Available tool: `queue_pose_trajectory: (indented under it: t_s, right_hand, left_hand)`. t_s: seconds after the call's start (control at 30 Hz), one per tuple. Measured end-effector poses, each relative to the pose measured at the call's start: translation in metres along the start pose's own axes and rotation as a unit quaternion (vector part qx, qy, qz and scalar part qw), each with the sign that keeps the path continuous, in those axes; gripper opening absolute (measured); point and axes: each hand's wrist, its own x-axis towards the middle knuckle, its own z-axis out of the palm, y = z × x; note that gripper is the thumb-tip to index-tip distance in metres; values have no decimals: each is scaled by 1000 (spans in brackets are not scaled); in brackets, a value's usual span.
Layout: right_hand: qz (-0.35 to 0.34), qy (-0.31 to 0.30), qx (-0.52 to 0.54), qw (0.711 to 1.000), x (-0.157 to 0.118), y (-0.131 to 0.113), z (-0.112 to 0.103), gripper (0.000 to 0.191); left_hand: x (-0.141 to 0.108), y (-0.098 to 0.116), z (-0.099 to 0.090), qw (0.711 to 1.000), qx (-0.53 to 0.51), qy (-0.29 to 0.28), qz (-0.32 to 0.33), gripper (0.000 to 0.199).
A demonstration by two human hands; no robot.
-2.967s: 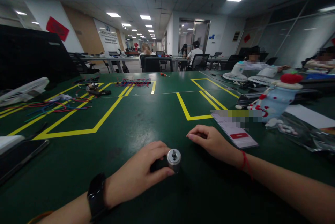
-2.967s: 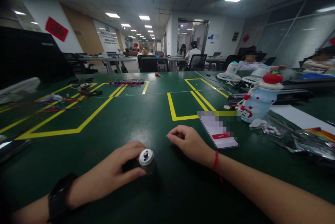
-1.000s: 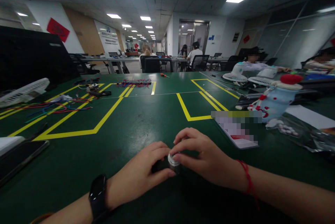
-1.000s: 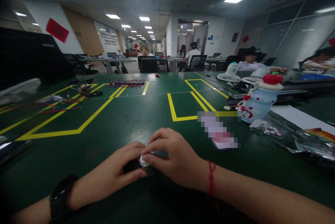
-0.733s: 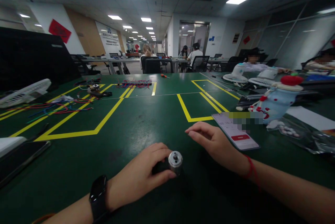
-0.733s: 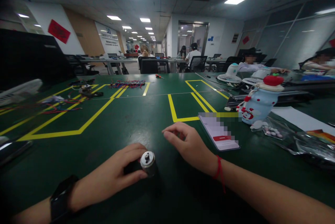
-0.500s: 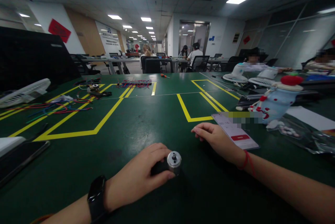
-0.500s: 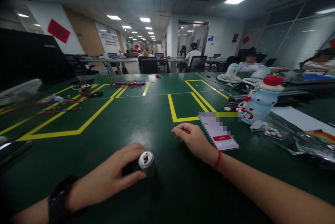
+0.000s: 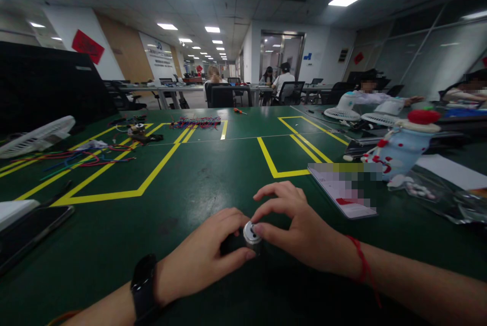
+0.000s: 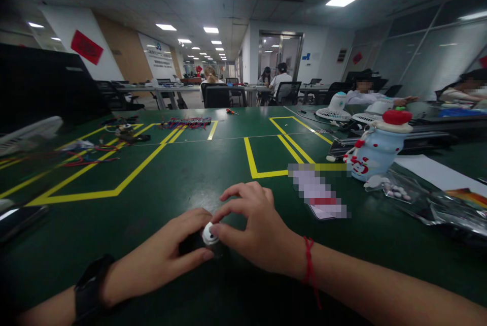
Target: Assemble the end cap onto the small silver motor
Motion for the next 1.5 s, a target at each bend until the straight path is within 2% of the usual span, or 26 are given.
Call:
queue_pose_trajectory:
  t_s: [0.17, 0.23, 0.4, 0.63, 0.83, 0.97, 1.03, 1.13, 1.2, 1.33, 1.5]
  right_hand:
    - [31, 15, 74, 997, 6, 5, -14, 12]
    - [31, -20, 53, 998, 4, 14, -20, 12]
    - [12, -178, -26, 984, -6, 34, -23, 12]
    - [-14, -210, -39, 977, -6, 36, -22, 12]
    - [6, -160, 33, 987, -4, 37, -25, 19]
    - [-35, -187, -11, 982, -7, 33, -21, 18]
    - [-38, -148, 5, 988, -6, 28, -17, 11]
    - [-16, -38, 63, 997, -3, 16, -12, 9]
    - [-13, -7, 79, 997, 0, 7, -7, 11]
    - [-8, -35, 73, 997, -1, -6, 1, 10]
    - [19, -16, 90, 996, -2, -4, 3, 10]
  left_hand:
    - [1, 1, -2, 1000, 0, 3, 4, 15]
    - [1, 2, -3, 1000, 2, -1, 1, 14]
    - [0, 3, -3, 1000, 1, -8, -3, 14]
    - [0, 1, -2, 1000, -2, -11, -5, 15]
    - [0, 1, -2, 1000, 3, -8, -4, 14]
    - [0, 0, -2, 1000, 5, -6, -2, 13]
    - [0, -1, -1, 1000, 4, -3, -1, 13]
    - [0, -1, 0, 1000, -1, 0, 3, 15]
    - [-1, -1, 0, 1000, -3, 5, 6, 16]
    - [-1, 0, 1, 1000, -5, 12, 10, 16]
    - [0, 2, 1, 1000, 2, 6, 5, 15]
